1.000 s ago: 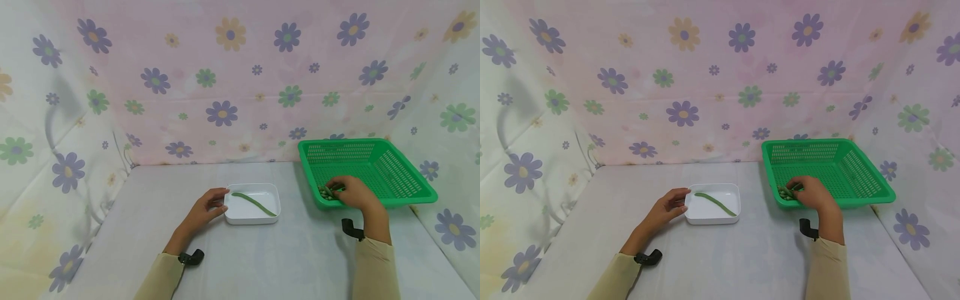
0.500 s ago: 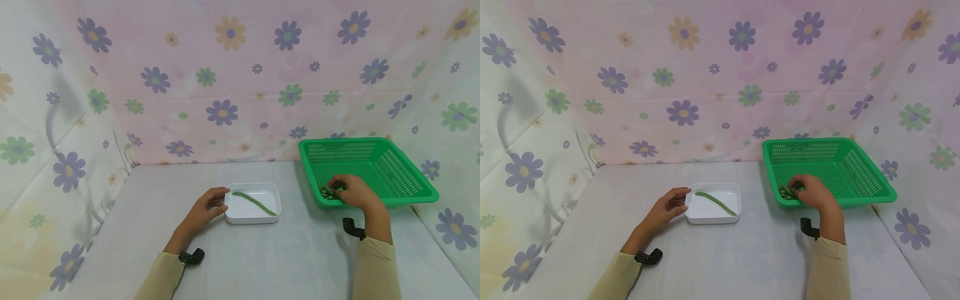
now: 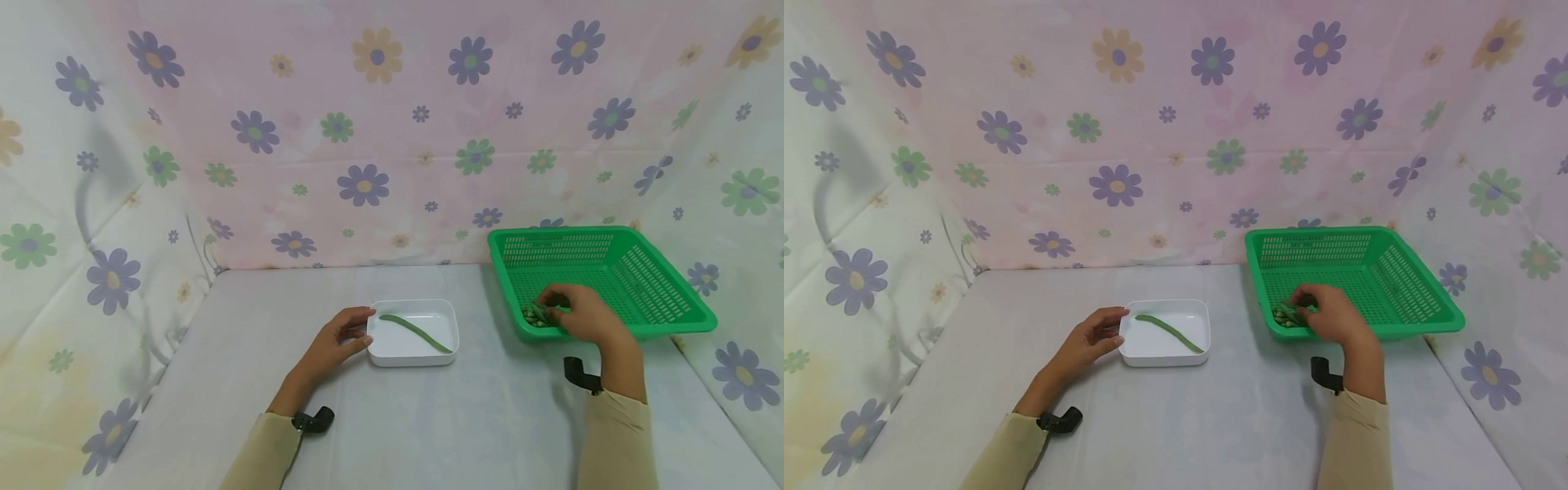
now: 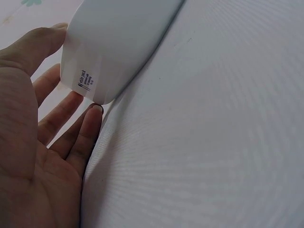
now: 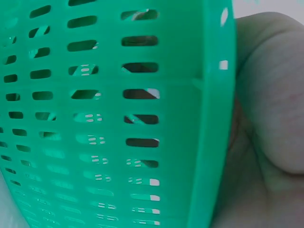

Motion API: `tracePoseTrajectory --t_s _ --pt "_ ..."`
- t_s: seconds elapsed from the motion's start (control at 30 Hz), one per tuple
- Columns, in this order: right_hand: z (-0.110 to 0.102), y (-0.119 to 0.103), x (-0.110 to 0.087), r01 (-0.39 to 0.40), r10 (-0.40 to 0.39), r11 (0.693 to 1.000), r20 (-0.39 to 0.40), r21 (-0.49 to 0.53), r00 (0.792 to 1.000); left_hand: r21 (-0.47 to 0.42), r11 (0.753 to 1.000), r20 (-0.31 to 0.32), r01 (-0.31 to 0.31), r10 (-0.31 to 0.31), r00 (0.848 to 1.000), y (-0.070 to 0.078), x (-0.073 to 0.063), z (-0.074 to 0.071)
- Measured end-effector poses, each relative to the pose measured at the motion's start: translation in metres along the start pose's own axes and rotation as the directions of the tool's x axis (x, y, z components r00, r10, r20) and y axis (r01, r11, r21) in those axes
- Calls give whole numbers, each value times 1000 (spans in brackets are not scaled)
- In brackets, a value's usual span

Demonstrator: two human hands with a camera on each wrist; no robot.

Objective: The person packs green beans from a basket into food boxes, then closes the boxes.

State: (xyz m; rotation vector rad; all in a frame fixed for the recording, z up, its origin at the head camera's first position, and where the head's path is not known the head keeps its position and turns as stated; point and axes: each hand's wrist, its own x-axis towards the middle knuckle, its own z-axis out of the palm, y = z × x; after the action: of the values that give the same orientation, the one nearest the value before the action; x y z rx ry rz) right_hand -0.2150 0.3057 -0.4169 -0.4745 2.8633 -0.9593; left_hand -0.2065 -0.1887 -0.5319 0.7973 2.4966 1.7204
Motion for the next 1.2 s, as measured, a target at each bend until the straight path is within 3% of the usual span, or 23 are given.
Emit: tracePoseTrajectory --t_s 0.3,0.5,0.93,1.07,1.2 --pt "-2 -8 -2 20 -20 1000 -117 -1 993 7 1000 -2 10 -10 1000 0 0 -1" --pt "-2 -12 -2 100 -96 995 -247 3 964 9 1000 0 20 -20 1000 -2 0 -1" --pt "0 -28 2 259 -278 960 -489 -107 827 3 1000 1 27 -27 1000 -4 0 -1" --pt "-1 -33 4 315 -333 940 -543 -131 771 -4 1000 4 29 -29 1000 -2 1 -1" --pt "-1 -39 6 395 -396 908 -595 -139 700 -6 1000 4 25 -25 1000 -2 1 -1"
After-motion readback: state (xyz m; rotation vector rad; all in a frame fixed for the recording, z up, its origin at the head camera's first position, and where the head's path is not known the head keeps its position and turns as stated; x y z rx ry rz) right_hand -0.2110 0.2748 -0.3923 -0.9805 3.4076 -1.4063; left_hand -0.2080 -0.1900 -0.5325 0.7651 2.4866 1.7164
